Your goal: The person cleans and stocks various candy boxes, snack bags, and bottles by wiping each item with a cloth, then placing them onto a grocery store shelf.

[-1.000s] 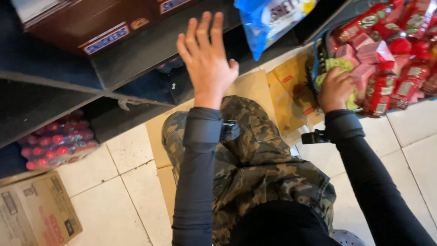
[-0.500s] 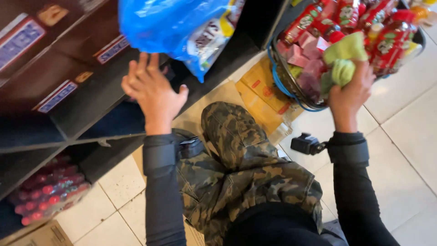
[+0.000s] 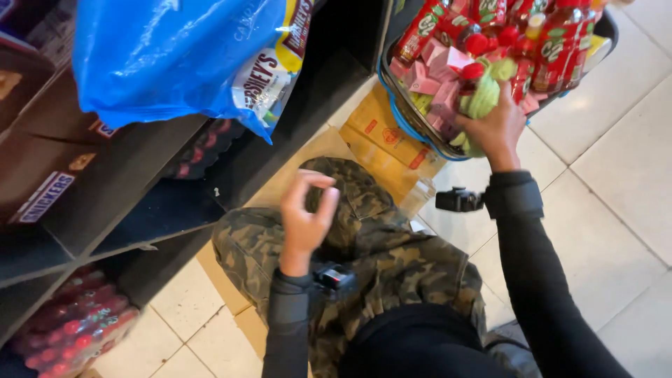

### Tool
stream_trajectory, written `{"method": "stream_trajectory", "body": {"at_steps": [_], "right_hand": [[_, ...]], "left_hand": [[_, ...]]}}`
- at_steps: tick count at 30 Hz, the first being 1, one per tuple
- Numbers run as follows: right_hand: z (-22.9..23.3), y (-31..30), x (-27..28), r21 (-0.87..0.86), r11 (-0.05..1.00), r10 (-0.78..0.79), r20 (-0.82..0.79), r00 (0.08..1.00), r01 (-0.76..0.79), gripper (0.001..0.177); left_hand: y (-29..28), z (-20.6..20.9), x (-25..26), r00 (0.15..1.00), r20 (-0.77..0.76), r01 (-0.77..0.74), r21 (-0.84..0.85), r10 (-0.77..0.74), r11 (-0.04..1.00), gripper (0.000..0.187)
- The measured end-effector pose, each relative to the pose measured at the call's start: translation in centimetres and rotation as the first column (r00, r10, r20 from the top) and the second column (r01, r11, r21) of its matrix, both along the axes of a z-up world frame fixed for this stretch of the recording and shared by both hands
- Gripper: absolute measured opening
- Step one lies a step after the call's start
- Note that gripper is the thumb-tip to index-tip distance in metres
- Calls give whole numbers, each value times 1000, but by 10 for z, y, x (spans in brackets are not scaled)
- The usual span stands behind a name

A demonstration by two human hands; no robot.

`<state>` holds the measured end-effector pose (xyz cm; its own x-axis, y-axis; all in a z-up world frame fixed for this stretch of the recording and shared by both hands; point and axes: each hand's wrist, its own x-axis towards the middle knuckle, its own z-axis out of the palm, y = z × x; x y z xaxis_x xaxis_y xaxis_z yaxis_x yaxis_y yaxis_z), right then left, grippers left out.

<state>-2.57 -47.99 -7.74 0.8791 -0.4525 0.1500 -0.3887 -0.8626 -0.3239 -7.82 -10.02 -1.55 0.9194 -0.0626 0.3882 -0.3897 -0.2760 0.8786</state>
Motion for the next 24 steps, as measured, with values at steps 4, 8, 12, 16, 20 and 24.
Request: {"method": "stream_trajectory", "body": {"at_steps": [4, 8, 12, 16, 20, 24], "right_hand": [[39, 40, -13, 472, 828, 175, 297, 939, -303, 82], [61, 113, -30, 592, 448, 347, 575, 741, -670, 92], [116, 194, -45, 630, 263, 510, 552, 659, -731, 75], [135, 234, -48, 605, 247, 486, 599, 637, -757, 40], [190, 280, -61, 58, 414, 571, 761, 309, -908, 19], [153, 288, -68, -6, 153, 653, 751, 97, -988, 25]], "left_hand": [[-24, 20, -7, 981, -117, 143, -100, -154, 985, 19], [-25, 48, -16, 969, -94, 225, -59, -230, 973, 50], [-4, 63, -33, 971, -54, 219, -170, -231, 961, 72], [31, 27, -52, 946, -130, 186, -536, -298, 824, 79], [57, 13, -73, 900, -200, 133, -719, -387, 682, 81], [65, 30, -80, 970, -142, 58, -645, -195, 762, 79]]}}
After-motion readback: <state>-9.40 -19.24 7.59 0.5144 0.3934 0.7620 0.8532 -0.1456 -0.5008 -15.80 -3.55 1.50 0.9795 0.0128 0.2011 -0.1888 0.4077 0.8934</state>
